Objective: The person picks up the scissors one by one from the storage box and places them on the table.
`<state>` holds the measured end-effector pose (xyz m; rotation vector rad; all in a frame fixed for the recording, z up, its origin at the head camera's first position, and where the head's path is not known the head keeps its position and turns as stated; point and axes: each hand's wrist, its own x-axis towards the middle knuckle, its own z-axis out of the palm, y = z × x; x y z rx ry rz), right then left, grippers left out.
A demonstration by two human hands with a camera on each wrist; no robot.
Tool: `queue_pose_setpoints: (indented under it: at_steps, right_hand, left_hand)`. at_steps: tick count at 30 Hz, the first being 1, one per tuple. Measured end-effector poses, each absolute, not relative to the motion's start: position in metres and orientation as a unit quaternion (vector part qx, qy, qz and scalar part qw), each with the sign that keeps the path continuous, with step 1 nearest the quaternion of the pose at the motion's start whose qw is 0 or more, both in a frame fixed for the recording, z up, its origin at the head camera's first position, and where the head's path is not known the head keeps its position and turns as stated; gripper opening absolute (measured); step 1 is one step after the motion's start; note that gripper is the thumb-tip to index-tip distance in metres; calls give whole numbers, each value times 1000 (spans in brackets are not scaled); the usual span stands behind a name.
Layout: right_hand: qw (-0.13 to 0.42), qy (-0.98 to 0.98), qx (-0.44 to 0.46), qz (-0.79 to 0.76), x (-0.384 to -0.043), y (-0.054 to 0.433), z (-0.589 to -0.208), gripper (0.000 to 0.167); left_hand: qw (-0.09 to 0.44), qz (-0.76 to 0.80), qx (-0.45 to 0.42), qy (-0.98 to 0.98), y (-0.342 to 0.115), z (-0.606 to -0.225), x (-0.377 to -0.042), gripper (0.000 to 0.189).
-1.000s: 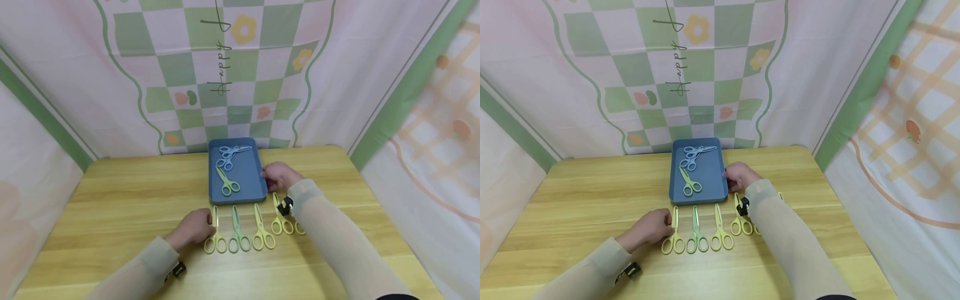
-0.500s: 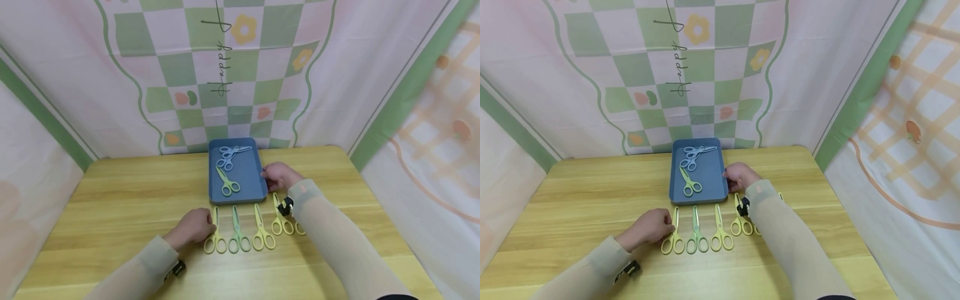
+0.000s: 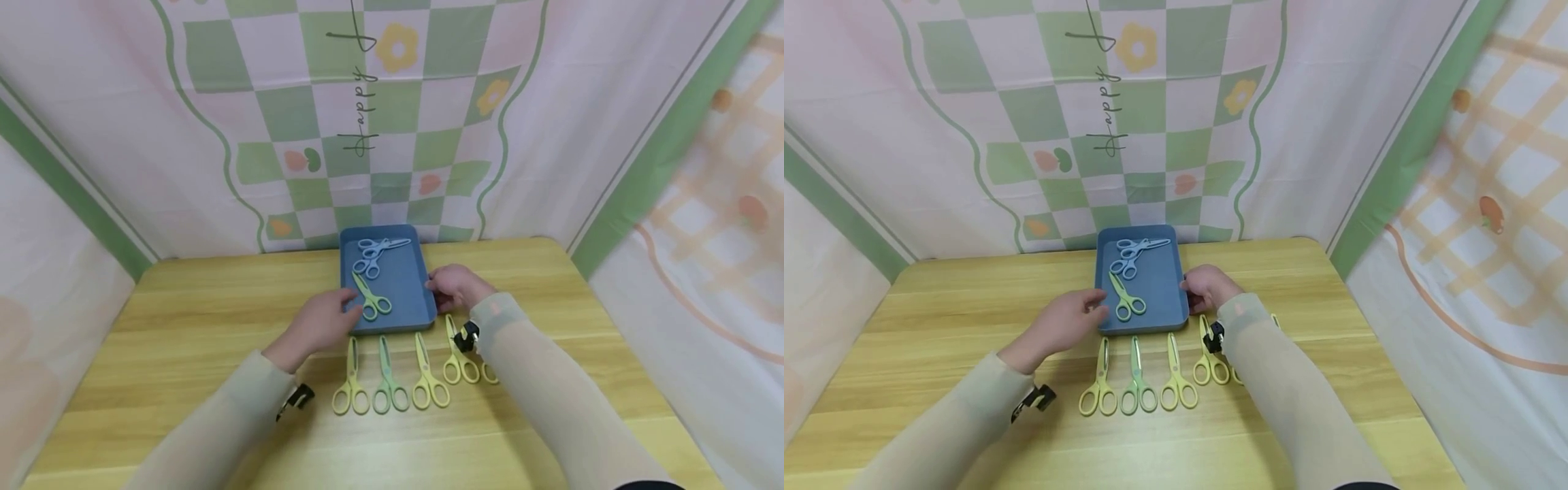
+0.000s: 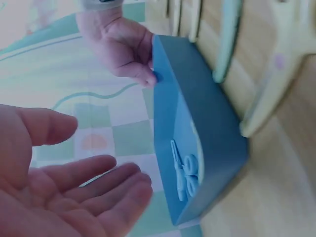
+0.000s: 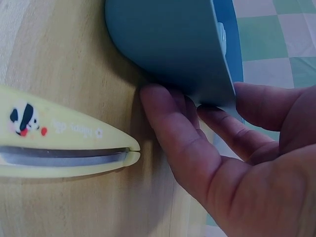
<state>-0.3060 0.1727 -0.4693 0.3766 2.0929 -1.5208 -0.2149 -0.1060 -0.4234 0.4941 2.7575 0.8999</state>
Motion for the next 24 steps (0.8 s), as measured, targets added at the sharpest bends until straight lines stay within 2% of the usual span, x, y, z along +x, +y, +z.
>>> queue_pose_setpoints:
  at_steps: [2,5,14,18,24]
  right_hand:
    - [264,769,139,-565,-306,174,-469,29]
    - [267,764,138,-572,-306,175,-467,30]
    - [263,768,139,-567,-305,176,-467,27]
    - [265,770,133,-564,-306,175,-468,27]
    - [266,776,135,-556,-306,175,-468,28]
  left_hand:
    - [123,279,182,935,-99,-424,-223,57]
    - [166,233,205,936,-85,-427,-233,64]
    - [272,85,206,936,-43,-432,-261,54]
    - [295,48,199,933,-36,-438,-270,52]
    - [293,30,219,930,-29,-442,-275,49]
